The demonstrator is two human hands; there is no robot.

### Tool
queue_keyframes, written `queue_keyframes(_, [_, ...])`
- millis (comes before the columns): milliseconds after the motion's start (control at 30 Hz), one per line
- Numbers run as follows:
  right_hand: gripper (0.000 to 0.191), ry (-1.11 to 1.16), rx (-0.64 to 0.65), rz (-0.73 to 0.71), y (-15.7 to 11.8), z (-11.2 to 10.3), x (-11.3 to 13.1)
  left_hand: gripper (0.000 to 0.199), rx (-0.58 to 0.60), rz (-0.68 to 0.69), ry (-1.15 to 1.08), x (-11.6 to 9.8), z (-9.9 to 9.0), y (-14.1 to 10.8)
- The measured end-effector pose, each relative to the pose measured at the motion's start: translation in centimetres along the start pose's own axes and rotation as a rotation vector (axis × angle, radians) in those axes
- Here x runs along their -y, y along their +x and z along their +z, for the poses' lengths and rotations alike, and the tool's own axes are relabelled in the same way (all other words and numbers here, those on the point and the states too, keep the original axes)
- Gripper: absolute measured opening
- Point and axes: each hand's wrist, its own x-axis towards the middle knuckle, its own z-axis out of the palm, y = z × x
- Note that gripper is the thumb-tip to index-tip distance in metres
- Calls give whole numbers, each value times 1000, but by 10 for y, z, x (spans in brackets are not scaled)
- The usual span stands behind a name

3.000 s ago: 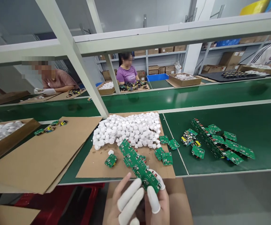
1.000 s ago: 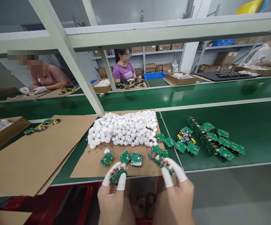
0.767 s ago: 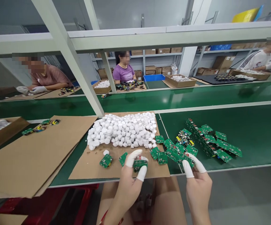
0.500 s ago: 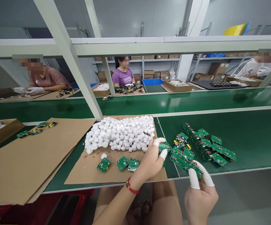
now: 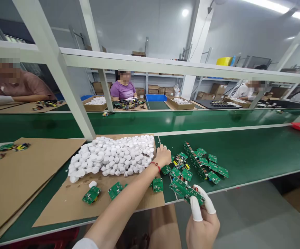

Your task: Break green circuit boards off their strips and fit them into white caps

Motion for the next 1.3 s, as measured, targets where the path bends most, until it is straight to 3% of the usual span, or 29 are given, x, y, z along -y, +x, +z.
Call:
queue_keyframes(133, [43, -134, 39, 16, 5, -6, 1, 30, -10, 79, -103, -7, -13, -24])
queue_keyframes(300, [44, -205, 92, -18, 14, -11, -5, 32, 241, 337, -395, -19, -30, -101])
queue_keyframes(333, [44, -218, 111, -40, 13, -12, -7, 43, 231, 358, -446, -20, -29, -116])
queue_keyframes(400, [41, -277, 128, -95, 9, -11, -10, 31, 71, 338, -580, -19, -23, -140])
queue_keyframes(533, [38, -454, 116, -255, 3, -1, -15, 24, -115, 266, -609, -14, -11, -154])
queue_keyframes(633, [35, -493, 138, -417, 7, 21, -16, 23, -240, 251, -587, -15, -14, -145])
queue_keyframes(767, [25, -427, 134, -672, 21, 66, -11, 17, -477, 210, -561, -17, -34, -115])
queue_keyframes(833, [26, -427, 164, -669, 35, 88, -6, 16, -574, 134, -553, -14, -50, -93])
queue_keyframes(933, [35, -477, 282, -539, 73, 115, -6, 26, -603, 71, -509, -5, -77, -56])
queue_keyframes(1000, [32, -537, 399, -467, 104, 130, -13, 37, -569, 36, -453, 3, -90, -33])
queue_keyframes(1133, [18, -750, 712, -322, 148, 154, -43, 22, -394, 20, -344, 14, -96, 2])
queue_keyframes(1233, [18, -860, 788, -291, 160, 158, -53, 13, -267, 34, -277, 17, -87, 18])
queue_keyframes(1300, [19, -875, 770, -317, 162, 150, -41, 13, -208, 43, -232, 19, -78, 25])
